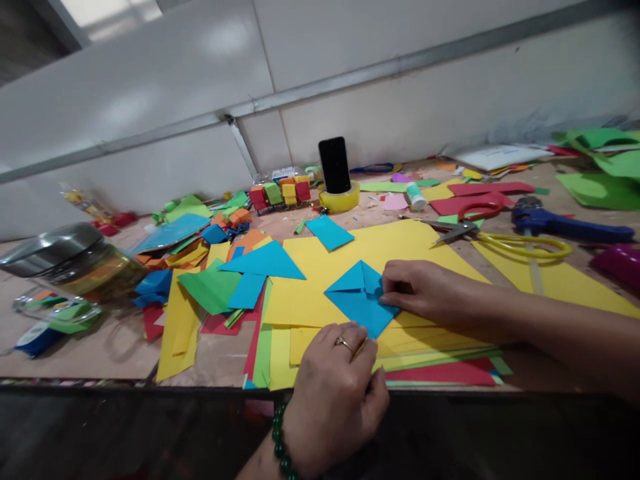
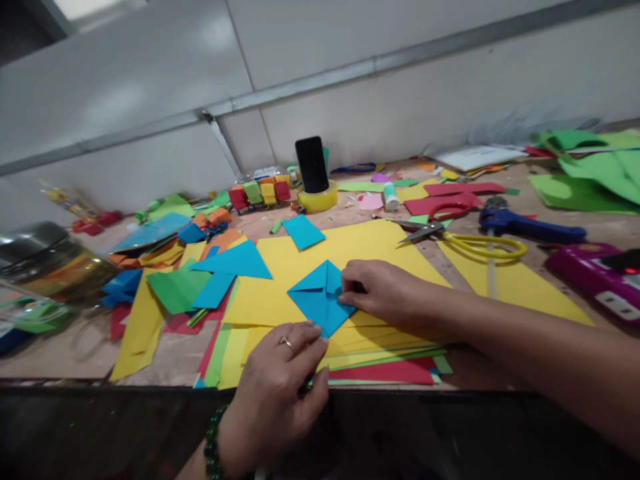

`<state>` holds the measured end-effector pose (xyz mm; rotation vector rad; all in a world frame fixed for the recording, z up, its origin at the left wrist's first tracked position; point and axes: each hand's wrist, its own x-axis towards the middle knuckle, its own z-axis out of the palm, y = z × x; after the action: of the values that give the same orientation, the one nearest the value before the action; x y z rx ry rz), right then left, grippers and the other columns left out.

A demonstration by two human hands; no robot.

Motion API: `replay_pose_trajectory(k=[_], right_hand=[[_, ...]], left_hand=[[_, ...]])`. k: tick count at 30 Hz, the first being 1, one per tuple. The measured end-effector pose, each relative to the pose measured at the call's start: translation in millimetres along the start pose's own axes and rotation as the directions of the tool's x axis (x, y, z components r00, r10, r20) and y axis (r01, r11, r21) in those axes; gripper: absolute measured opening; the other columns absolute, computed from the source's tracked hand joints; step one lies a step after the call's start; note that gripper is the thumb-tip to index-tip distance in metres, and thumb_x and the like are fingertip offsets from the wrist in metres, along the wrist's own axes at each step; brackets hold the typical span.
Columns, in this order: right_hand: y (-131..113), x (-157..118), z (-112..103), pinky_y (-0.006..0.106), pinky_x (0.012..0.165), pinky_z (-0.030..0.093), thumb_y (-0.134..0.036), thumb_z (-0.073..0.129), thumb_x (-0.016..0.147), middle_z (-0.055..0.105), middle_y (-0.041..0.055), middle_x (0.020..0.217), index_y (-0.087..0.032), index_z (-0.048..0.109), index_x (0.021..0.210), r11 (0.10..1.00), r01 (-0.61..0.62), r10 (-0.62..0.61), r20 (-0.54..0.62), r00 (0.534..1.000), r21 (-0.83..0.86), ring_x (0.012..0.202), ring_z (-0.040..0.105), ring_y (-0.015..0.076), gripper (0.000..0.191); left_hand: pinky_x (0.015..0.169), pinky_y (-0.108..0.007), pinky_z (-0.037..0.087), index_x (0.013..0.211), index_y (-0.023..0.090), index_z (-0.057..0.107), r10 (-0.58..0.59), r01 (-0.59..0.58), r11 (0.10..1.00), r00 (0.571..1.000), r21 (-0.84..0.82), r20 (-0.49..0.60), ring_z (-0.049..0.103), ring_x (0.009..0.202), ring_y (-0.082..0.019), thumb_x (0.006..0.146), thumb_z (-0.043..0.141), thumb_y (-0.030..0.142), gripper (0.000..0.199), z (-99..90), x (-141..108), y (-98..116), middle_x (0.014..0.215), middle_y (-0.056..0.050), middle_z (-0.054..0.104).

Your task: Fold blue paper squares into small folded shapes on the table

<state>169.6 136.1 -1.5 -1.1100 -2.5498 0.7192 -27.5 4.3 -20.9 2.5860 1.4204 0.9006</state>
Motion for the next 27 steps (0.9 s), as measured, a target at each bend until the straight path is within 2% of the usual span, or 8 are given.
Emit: replay_pose_trajectory(k=[4, 6, 8, 11, 14, 18, 22, 27], right_hand=[[-0.6, -0.6, 0.9, 0.026, 0.058, 0.035, -0.035, 0.059, 0.084, 0.057, 0.0015, 0.071, -0.019, 0.058, 0.07, 1.0, 0.007, -0.007, -0.008, 1.0, -0.009, 0.062, 0.05, 0.0141, 0.021], [-0.6, -0.9, 1.4, 0.026, 0.059, 0.036, -0.035, 0.058, 0.084, 0.057, 0.0016, 0.072, -0.019, 0.058, 0.071, 1.0, 0.013, -0.013, -0.011, 1.0, -0.021, 0.063, 0.05, 0.0143, 0.021], [-0.6, -1.0, 1.7, 0.026, 0.059, 0.036, -0.035, 0.059, 0.084, 0.058, 0.0017, 0.073, -0.019, 0.059, 0.072, 0.999, 0.015, -0.016, -0.012, 1.0, -0.034, 0.064, 0.05, 0.0145, 0.02], [-0.3, -1.1, 1.5, 0.026, 0.059, 0.036, -0.035, 0.059, 0.083, 0.059, 0.002, 0.073, -0.019, 0.06, 0.073, 0.999, -0.005, 0.004, -0.014, 1.0, -0.043, 0.064, 0.05, 0.0146, 0.019], [-0.4, -2.4, 0.3, 0.026, 0.058, 0.037, -0.037, 0.061, 0.082, 0.061, 0.0025, 0.074, -0.018, 0.061, 0.077, 0.999, -0.029, 0.029, -0.025, 0.999, -0.019, 0.064, 0.051, 0.0146, 0.019], [-5.0, -6.8, -1.0, 0.027, 0.064, 0.042, -0.041, 0.065, 0.078, 0.065, 0.0041, 0.087, -0.018, 0.063, 0.099, 0.995, -0.045, 0.048, -0.038, 0.998, 0.085, 0.073, 0.057, 0.0171, 0.031], [-11.3, -10.1, 1.4, 0.032, 0.08, 0.046, -0.038, 0.073, 0.068, 0.062, 0.0098, 0.112, -0.021, 0.057, 0.122, 0.998, -0.052, 0.048, -0.103, 0.993, -0.036, 0.099, 0.058, 0.0259, 0.059], [-5.4, -11.2, 1.0, 0.037, 0.087, 0.047, -0.041, 0.073, 0.068, 0.058, 0.0125, 0.121, -0.021, 0.052, 0.131, 0.995, -0.07, 0.062, -0.104, 0.993, -0.077, 0.109, 0.056, 0.0301, 0.069]], left_hand=[[0.105, -0.05, 0.042, 0.099, 0.017, 0.063, -0.008, 0.009, 1.0, 0.998, -0.013, 0.056, 0.055, 0.121, -0.029, 0.082, 0.055, 0.022, 0.02, -2.0, 2.2, -0.3, 0.122, -0.01, 0.065], [0.109, -0.05, 0.038, 0.097, 0.017, 0.062, -0.002, 0.007, 0.999, 0.995, -0.045, 0.096, 0.054, 0.123, -0.029, 0.082, 0.056, 0.026, 0.019, -3.4, 5.8, -0.8, 0.125, -0.009, 0.064], [0.105, -0.049, 0.041, 0.091, 0.017, 0.061, -0.004, 0.013, 0.998, 0.991, -0.069, 0.13, 0.058, 0.115, -0.028, 0.081, 0.057, 0.029, 0.016, -4.5, 10.6, -0.8, 0.117, -0.009, 0.067], [0.089, -0.044, 0.05, 0.08, 0.018, 0.057, -0.022, 0.033, 0.998, 0.983, -0.059, 0.184, 0.061, 0.096, -0.027, 0.078, 0.06, 0.034, 0.016, -5.1, 17.9, 1.1, 0.098, -0.01, 0.067], [0.074, -0.041, 0.051, 0.089, 0.017, 0.059, -0.028, 0.034, 0.999, 0.973, -0.021, 0.228, 0.058, 0.085, -0.026, 0.079, 0.058, 0.041, 0.025, -4.2, 22.9, 4.1, 0.088, -0.008, 0.063], [0.074, -0.042, 0.049, 0.094, 0.017, 0.06, -0.041, 0.035, 0.999, 0.971, 0.031, 0.234, 0.055, 0.084, -0.026, 0.08, 0.056, 0.045, 0.032, -2.3, 25.8, 6.6, 0.089, -0.008, 0.061], [0.074, -0.042, 0.048, 0.096, 0.017, 0.061, -0.035, 0.024, 0.998, 0.969, 0.052, 0.243, 0.054, 0.083, -0.026, 0.079, 0.057, 0.046, 0.034, -2.0, 26.2, 7.2, 0.088, -0.008, 0.06], [0.074, -0.042, 0.047, 0.094, 0.019, 0.06, -0.04, 0.026, 0.998, 0.968, 0.059, 0.246, 0.054, 0.083, -0.025, 0.08, 0.056, 0.045, 0.03, -2.3, 25.0, 6.1, 0.088, -0.007, 0.06]])
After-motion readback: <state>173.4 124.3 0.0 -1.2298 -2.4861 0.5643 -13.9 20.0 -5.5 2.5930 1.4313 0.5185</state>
